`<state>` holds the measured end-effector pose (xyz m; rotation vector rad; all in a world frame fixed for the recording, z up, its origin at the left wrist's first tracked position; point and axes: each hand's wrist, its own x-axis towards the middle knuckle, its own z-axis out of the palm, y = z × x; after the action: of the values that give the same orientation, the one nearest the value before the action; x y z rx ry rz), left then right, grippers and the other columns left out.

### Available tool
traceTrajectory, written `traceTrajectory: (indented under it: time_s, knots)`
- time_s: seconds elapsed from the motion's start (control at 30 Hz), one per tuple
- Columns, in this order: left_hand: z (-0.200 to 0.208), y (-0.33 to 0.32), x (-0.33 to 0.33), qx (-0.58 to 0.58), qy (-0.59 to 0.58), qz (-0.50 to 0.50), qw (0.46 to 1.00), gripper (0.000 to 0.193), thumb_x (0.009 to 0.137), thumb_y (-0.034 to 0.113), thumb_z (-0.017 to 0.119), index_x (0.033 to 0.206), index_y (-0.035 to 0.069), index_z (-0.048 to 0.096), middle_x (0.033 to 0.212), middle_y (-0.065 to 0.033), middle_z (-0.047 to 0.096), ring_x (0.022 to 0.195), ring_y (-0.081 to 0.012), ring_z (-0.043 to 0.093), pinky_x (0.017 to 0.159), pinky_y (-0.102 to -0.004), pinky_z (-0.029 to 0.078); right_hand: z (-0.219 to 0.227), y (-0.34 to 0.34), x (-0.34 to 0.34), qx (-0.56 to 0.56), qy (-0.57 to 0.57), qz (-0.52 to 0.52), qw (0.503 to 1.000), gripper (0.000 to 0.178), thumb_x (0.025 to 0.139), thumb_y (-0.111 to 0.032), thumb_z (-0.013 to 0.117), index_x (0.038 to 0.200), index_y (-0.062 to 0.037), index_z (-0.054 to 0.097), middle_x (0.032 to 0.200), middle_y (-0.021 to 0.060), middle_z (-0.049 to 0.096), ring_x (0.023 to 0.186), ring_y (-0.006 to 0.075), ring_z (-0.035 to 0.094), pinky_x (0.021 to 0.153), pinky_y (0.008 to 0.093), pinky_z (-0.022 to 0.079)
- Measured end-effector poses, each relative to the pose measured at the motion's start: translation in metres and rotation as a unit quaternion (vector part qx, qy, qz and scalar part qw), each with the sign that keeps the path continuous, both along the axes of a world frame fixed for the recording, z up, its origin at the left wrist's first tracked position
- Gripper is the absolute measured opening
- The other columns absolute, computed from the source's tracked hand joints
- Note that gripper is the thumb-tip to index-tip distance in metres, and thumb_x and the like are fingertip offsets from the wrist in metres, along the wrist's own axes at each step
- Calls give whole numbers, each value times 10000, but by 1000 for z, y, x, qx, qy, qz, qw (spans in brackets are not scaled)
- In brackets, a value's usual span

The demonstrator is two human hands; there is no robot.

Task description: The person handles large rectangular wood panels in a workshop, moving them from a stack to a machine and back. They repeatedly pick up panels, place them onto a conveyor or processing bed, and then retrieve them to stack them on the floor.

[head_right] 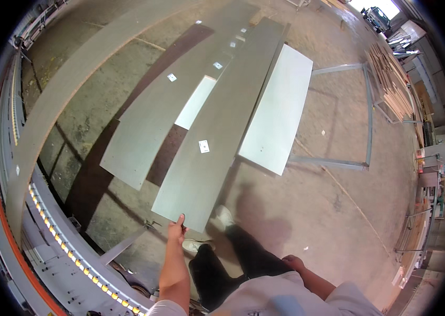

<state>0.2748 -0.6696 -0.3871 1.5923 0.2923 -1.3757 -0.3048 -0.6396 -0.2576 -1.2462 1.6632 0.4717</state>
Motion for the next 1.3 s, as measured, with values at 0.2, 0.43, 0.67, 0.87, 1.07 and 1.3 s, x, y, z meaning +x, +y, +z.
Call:
traceTrajectory:
  time_s: [0.2,0.43,0.67,0.87,1.07,1.3]
  knots:
    - [69,58,15,-18,-37,1,999,495,906,205,792,1252,-26,524,988,-92,598,735,-174,552,711,-461,599,16,-57,56,-20,-84,-94,992,334,914,-368,651,1002,-57,736,874,99,742,771,202,712,736,332,566]
    - [248,155,-1,20,-85,43,995,471,897,152,772,1275,11,528,1066,-94,640,729,-173,568,588,-385,555,-7,-189,186,-46,-231,-133,963,477,959,-478,624,1160,-46,644,1069,104,709,941,237,685,810,402,544]
    - [307,314,-19,200,-276,-249,907,557,1005,365,586,1481,118,436,1429,-170,490,1288,-297,459,1041,-406,417,49,-312,319,58,-427,-475,768,746,999,-570,527,1530,-60,408,1543,129,477,1355,311,510,1103,507,416]
    - [281,321,-42,-39,-26,353,935,597,1072,479,419,1451,32,532,1454,-136,571,1263,-342,561,1083,-446,453,31,-341,351,-25,-273,-614,740,680,1027,-517,502,1500,-31,450,1539,155,477,1355,322,507,1098,473,428]
    - [394,212,-112,26,-185,444,876,674,1041,535,441,1493,35,476,1513,-127,504,1338,-326,496,1130,-454,397,71,-320,353,-50,-244,-578,777,686,1026,-539,500,1441,7,509,1473,147,554,1303,326,554,1092,432,432]
    - [435,195,-85,-16,-252,416,874,645,1029,485,478,1478,22,481,1479,-130,523,1311,-317,517,1106,-443,418,78,-237,370,28,-306,-632,712,811,999,-640,470,1502,-5,431,1542,126,480,1368,296,496,1138,458,382]
